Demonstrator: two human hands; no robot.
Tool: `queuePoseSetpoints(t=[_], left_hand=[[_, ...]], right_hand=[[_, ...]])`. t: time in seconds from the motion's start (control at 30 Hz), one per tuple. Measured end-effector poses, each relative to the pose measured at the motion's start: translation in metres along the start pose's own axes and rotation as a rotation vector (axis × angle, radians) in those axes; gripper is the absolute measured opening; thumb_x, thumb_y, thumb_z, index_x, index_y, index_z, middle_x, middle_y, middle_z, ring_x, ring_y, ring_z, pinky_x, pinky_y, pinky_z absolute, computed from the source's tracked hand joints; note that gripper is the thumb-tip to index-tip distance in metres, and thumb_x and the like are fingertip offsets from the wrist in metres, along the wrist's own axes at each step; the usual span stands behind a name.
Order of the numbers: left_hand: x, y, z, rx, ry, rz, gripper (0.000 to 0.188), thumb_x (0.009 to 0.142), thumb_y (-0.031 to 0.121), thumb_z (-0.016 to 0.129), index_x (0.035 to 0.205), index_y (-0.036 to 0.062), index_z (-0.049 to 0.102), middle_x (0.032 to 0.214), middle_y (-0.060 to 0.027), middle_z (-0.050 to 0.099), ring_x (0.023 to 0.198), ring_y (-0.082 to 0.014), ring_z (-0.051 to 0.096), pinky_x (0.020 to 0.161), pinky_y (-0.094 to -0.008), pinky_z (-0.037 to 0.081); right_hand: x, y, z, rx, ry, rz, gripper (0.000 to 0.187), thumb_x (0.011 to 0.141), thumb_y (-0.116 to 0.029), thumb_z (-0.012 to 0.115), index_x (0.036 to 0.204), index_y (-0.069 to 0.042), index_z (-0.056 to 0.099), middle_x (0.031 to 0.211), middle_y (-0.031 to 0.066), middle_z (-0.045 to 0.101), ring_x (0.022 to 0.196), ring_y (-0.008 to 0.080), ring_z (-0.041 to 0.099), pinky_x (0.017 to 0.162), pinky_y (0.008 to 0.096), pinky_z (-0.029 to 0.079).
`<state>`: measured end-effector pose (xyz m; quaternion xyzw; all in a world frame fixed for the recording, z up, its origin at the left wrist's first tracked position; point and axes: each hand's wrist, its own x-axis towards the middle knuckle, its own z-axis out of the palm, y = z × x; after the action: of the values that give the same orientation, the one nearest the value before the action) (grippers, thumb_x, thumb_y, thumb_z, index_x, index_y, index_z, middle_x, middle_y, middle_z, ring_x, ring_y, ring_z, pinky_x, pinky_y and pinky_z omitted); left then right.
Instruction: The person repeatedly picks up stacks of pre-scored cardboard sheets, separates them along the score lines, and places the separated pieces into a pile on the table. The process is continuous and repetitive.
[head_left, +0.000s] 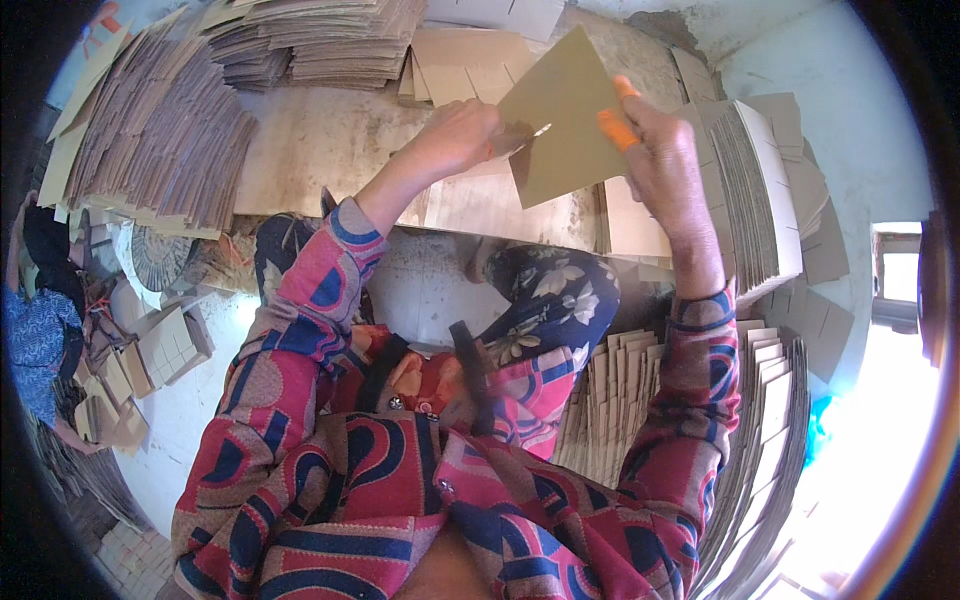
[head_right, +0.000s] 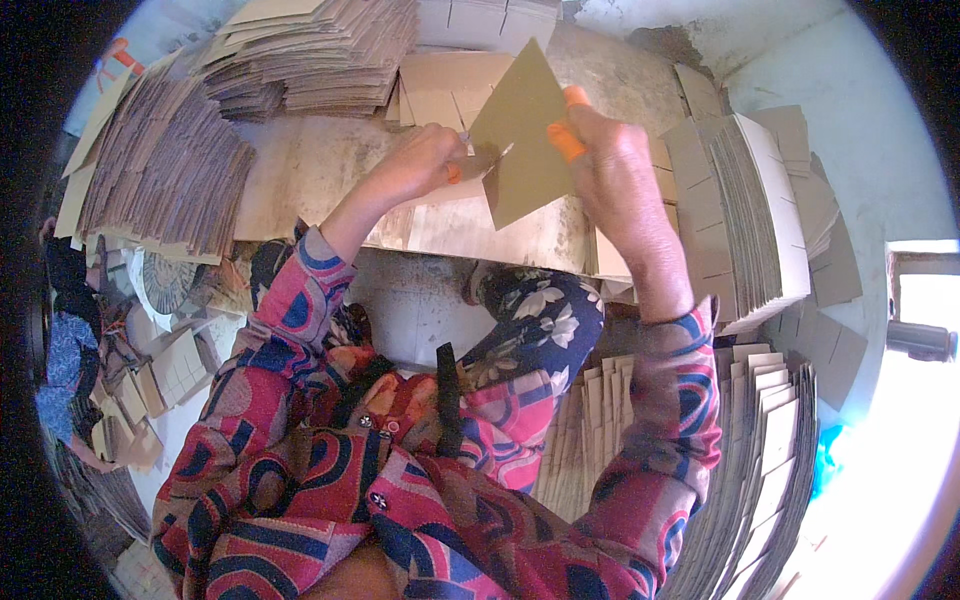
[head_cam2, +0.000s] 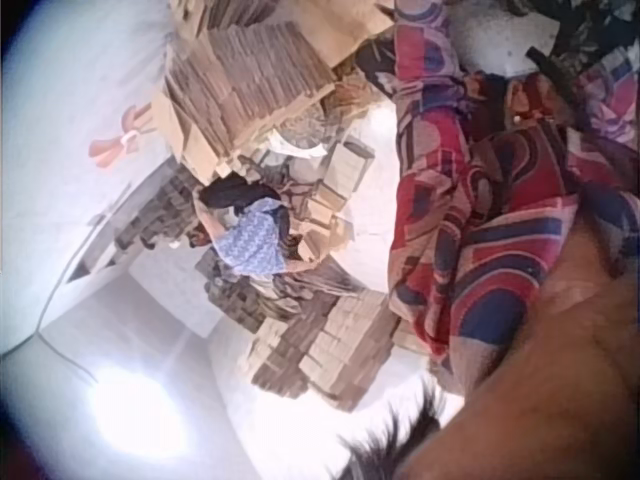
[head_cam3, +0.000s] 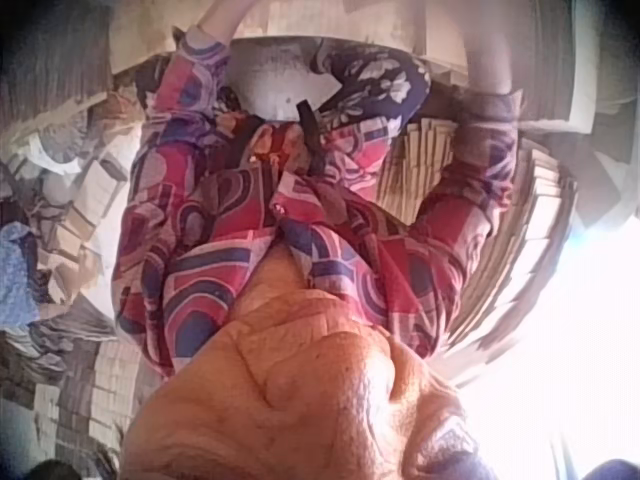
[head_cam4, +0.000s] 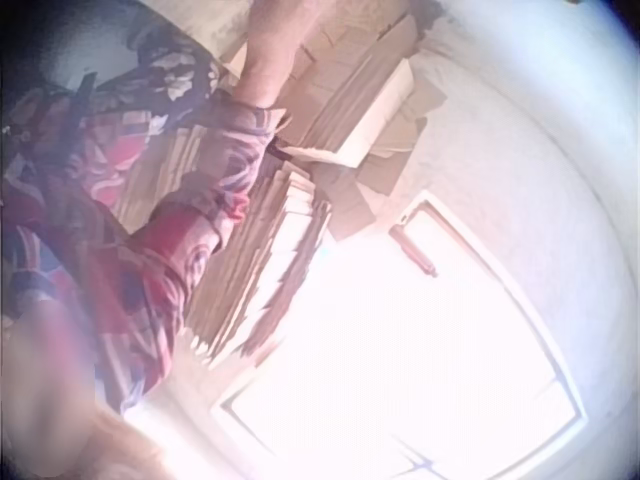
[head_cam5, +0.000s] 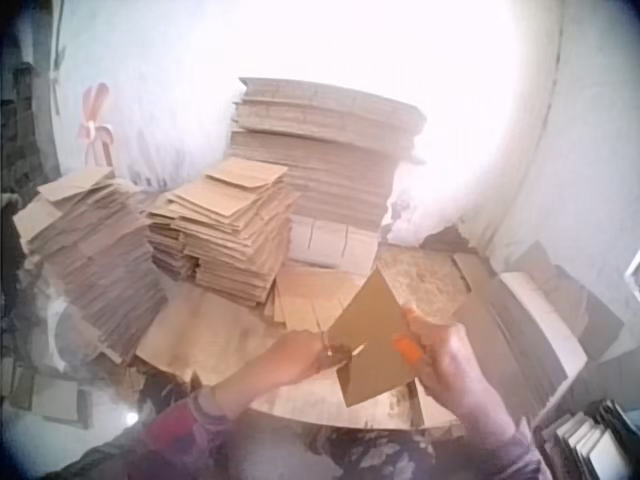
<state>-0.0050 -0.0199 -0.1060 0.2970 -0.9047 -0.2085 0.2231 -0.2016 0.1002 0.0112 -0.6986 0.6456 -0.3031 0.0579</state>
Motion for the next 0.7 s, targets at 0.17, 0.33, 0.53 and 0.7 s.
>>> queuePoseSetpoints(t=[0.17, 0.33, 0.53, 0.7], left_hand=[[0.007, 0.002, -0.007, 0.073, -0.119, -0.001, 0.016, 0.070, 0.008, 0.070, 0.082, -0.0020, 0.065, 0.078, -0.0254, 0.061, 0.079, -0.0419, 0.062, 0.069, -0.0465, 0.049], [0.007, -0.003, -0.007, 0.116, -0.136, -0.016, 0.016, 0.071, 0.009, 0.071, 0.082, -0.0009, 0.064, 0.084, -0.0220, 0.063, 0.083, -0.0400, 0.062, 0.073, -0.0460, 0.050], [0.013, 0.009, -0.015, 0.066, -0.187, -0.077, 0.021, 0.072, 0.010, 0.071, 0.089, 0.0002, 0.065, 0.088, -0.0196, 0.063, 0.090, -0.0377, 0.060, 0.078, -0.0447, 0.049], [0.014, -0.008, -0.008, 0.068, -0.205, -0.114, 0.020, 0.072, 0.012, 0.073, 0.088, 0.0031, 0.065, 0.089, -0.0173, 0.062, 0.092, -0.0359, 0.059, 0.080, -0.0438, 0.047]], right_hand=[[-0.001, 0.011, 0.034, -0.011, 0.009, 0.009, 0.024, 0.088, -0.008, 0.062, 0.107, 0.006, 0.060, 0.074, 0.0272, 0.057, 0.069, 0.0365, 0.057, 0.060, 0.0402, 0.047], [0.011, 0.003, 0.020, 0.065, -0.114, -0.019, 0.023, 0.087, -0.006, 0.060, 0.105, 0.007, 0.055, 0.081, 0.0314, 0.058, 0.080, 0.0460, 0.059, 0.066, 0.0463, 0.047], [0.019, 0.005, 0.032, -0.004, -0.111, -0.094, 0.018, 0.086, -0.005, 0.059, 0.100, 0.006, 0.057, 0.085, 0.0294, 0.061, 0.086, 0.0455, 0.060, 0.071, 0.0467, 0.049], [0.034, 0.016, 0.023, -0.037, -0.195, -0.173, 0.020, 0.088, -0.006, 0.060, 0.105, 0.005, 0.058, 0.084, 0.0289, 0.060, 0.081, 0.0456, 0.058, 0.067, 0.0417, 0.048]])
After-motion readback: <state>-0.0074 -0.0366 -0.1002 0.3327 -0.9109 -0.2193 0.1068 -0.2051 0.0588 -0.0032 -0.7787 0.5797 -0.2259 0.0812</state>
